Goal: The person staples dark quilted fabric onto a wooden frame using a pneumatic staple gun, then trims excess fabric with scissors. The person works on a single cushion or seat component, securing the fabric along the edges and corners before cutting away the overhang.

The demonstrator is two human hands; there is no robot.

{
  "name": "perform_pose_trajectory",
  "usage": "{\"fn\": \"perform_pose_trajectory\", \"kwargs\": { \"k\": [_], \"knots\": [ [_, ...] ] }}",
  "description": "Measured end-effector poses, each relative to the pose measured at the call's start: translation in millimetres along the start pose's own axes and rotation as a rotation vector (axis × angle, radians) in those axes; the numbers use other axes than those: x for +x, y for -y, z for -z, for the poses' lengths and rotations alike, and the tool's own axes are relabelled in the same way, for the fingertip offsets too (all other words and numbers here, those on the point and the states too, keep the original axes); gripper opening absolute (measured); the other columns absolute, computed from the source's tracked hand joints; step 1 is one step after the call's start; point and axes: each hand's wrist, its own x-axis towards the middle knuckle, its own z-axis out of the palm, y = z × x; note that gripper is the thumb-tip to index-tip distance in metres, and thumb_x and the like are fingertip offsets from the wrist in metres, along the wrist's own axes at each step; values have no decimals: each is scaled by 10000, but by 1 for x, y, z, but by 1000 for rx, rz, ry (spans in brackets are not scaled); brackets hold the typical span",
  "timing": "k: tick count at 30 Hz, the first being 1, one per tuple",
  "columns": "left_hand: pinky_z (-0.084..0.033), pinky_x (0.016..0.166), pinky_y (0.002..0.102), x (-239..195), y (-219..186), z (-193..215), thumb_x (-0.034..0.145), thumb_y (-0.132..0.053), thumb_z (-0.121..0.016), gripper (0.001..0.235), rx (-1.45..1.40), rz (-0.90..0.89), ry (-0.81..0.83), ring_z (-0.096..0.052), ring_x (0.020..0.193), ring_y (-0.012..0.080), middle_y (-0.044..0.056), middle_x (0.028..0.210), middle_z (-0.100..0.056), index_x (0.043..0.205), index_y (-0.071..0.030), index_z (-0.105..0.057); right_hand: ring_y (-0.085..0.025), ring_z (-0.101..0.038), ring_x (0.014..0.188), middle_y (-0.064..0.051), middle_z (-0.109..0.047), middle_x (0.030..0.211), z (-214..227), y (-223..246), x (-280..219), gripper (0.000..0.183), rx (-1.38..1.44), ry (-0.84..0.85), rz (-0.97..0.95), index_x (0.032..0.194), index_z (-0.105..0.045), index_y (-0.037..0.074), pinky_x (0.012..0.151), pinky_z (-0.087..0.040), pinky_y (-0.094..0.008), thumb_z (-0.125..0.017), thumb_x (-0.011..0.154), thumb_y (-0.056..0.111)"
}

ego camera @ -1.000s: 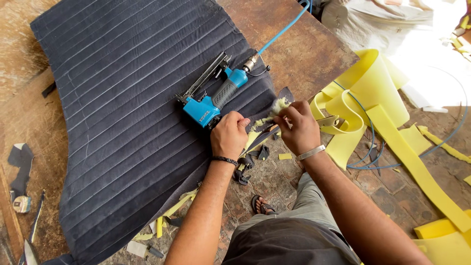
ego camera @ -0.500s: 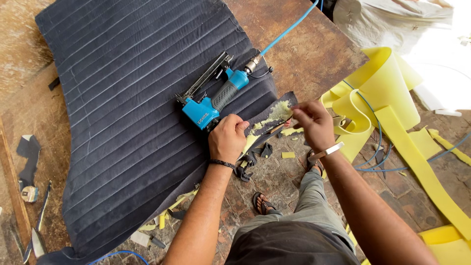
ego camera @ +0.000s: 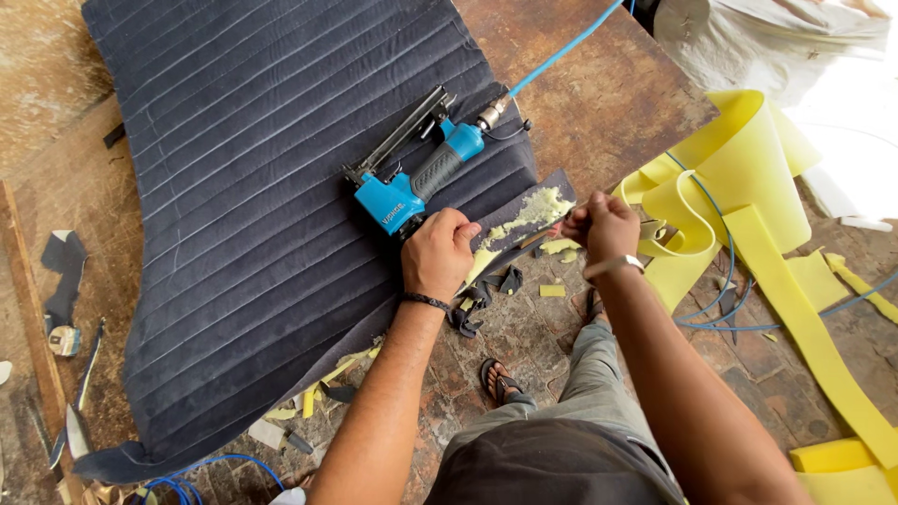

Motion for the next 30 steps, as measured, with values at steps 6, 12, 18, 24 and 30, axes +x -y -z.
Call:
{"fn": "perform_pose_trajectory", "kwargs": {
  "k": [6, 12, 18, 24, 30],
  "knots": [
    [-536, 598, 440, -1, 1, -2, 889, -261, -778, 209, -5, -1, -4, -689, 734, 345, 80, 836, -712, 844, -109, -643, -124, -673, 771, -28, -707, 949, -1, 24, -18, 215, -584, 249, 611, 1129, -707, 52, 624, -569, -273, -721, 984, 211],
    [-538, 604, 440, -1, 2, -1, 890, -258, -779, 207, -12, 2, 0, -693, 732, 333, 75, 818, -707, 846, -109, -642, -145, -606, 633, -82, -678, 806, -18, 9, 7, 237, -738, 166, 314, 1002, -759, 40, 568, -496, -285, -709, 1021, 270],
    [-545, 610, 428, -1, 1, 0, 900, -256, -781, 203, -72, -32, -37, -697, 751, 330, 77, 841, -716, 858, -104, -654, -156, -609, 602, -38, -586, 756, -4, 18, 11, 210, 120, -16, 103, 928, -569, 94, 504, -490, -291, -566, 1045, 268],
    [-556, 613, 418, -1, 3, 0, 886, -259, -791, 184, -134, 31, -26, -709, 749, 324, 92, 835, -727, 840, -108, -697, -216, -687, 887, -78, -670, 1019, -18, 15, -121, 212, -837, 598, 1070, 1061, -694, 91, 727, -562, -343, -774, 891, 189],
    [-559, 631, 431, -1, 8, 0, 874, -259, -792, 186, -141, 13, -31, -706, 748, 330, 103, 829, -726, 843, -102, -698, -292, -655, 870, -82, -643, 959, -50, -15, -139, 193, -1013, 489, 1219, 939, -722, 117, 722, -534, -421, -850, 810, 184]
  ]
}}
